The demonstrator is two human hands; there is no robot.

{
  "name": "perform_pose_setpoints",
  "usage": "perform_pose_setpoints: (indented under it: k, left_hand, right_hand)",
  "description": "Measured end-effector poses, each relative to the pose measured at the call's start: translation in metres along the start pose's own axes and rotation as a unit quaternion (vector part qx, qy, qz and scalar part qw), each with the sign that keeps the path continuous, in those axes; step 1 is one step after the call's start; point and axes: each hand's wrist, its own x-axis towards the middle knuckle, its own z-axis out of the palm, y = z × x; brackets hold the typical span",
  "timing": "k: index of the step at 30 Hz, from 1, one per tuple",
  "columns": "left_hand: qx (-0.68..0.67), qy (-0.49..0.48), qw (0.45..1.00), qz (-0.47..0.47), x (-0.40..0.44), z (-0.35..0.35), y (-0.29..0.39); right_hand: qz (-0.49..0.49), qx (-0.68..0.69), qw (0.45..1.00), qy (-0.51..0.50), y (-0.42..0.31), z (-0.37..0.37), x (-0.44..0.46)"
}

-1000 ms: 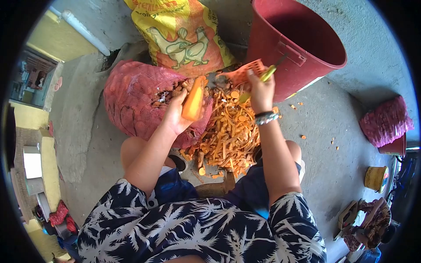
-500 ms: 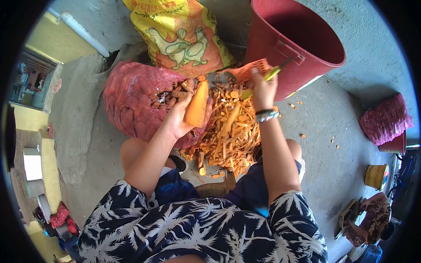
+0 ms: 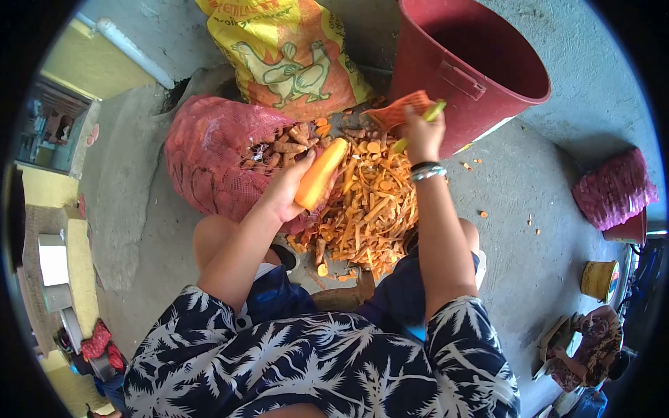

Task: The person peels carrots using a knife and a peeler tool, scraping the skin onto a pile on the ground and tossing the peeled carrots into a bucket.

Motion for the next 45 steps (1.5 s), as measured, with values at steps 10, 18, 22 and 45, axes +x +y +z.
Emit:
perform_pose_setpoints:
  k: [10, 18, 22, 45]
  left_hand:
    - [-0.189, -0.029, 0.981, 0.045, 0.024, -0.011, -0.01]
    - [-0.161, -0.093, 0.982, -0.028, 0.009, -0.012, -0.006]
    - [-0.185, -0.005, 0.983, 0.003, 0.015, -0.01, 0.001]
    - [-0.073, -0.038, 0.997, -0.011, 0.011, -0.003, -0.011]
  right_hand:
    - [0.067, 0.063, 0.981, -0.168, -0.02, 0.039, -0.102]
    - [-0.024, 0.121, 0.992, 0.007, -0.014, -0.005, -0.003]
    - [-0.025, 0.01, 0.994, -0.104, -0.017, 0.026, -0.065]
    - [-0.015, -0.03, 0.998, -0.061, -0.009, 0.023, -0.035]
